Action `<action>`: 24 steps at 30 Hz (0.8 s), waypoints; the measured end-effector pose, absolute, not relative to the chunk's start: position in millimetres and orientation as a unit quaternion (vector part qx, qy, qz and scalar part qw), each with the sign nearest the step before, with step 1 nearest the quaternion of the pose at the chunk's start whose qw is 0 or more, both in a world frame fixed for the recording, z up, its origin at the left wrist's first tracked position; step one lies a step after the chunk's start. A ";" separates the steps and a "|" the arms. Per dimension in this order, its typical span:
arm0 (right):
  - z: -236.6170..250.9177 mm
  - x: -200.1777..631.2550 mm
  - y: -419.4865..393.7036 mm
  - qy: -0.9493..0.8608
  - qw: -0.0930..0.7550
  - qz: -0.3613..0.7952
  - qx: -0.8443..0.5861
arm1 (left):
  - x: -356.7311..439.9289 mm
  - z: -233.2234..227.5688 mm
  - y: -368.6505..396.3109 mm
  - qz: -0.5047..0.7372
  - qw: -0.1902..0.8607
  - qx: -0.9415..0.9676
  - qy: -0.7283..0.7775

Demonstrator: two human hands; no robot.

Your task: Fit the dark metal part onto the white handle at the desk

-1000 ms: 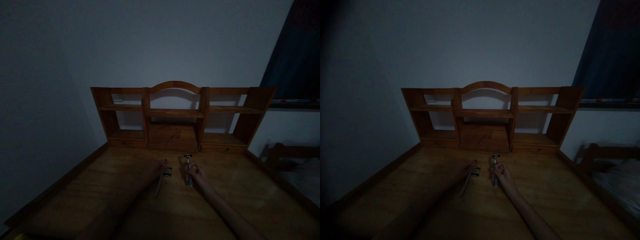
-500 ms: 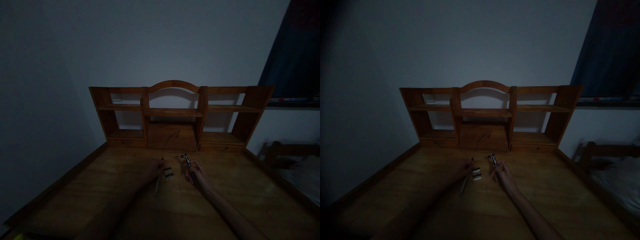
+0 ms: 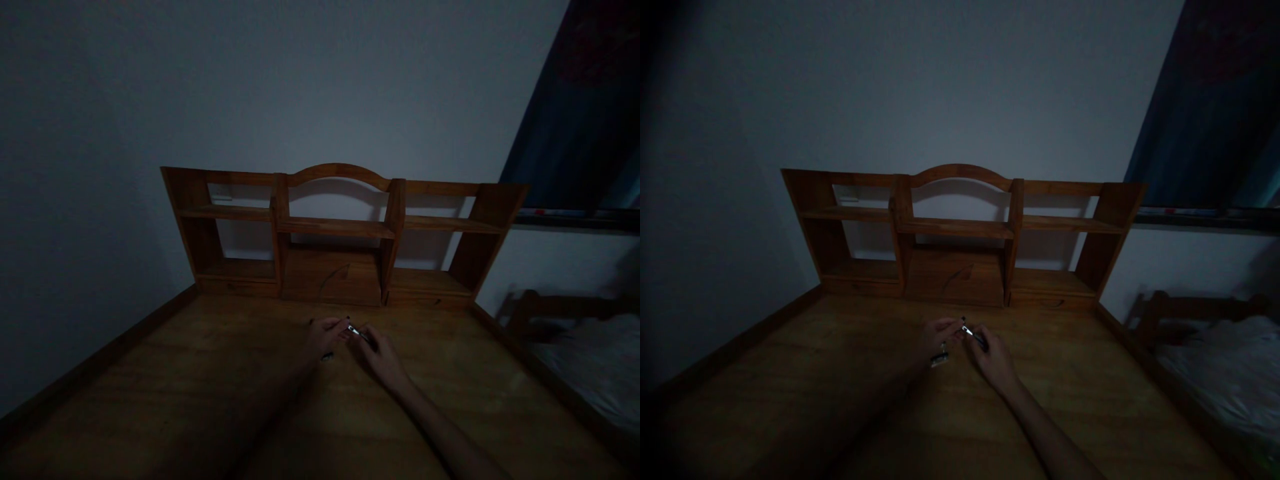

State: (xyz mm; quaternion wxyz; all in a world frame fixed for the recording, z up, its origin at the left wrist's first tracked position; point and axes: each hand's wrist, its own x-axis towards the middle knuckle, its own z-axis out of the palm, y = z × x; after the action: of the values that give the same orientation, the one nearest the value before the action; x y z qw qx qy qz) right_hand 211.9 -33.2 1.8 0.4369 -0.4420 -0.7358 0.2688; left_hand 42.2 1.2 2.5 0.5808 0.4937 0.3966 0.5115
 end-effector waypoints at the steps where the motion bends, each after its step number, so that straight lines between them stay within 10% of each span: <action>1: 1.2 213.0 -33.0 -0.741 0.430 0.260 -0.445 | 42.7 -1.1 0.4 0.507 0.582 0.492 0.402; 12: 8.2 213.7 -40.3 -0.754 0.416 0.237 -0.449 | 33.7 -7.9 -10.4 0.505 0.627 0.471 0.361; 24: -0.3 210.4 -31.8 -0.642 0.449 0.495 -0.375 | 37.5 -16.0 -8.8 0.515 0.675 0.439 0.295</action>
State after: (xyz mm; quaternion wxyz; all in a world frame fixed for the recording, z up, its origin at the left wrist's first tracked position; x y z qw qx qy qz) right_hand 210.4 -31.8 -0.3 0.4492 -0.3749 -0.6424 0.4950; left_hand 37.5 -8.8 -16.0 0.6746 0.4391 0.2946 0.5152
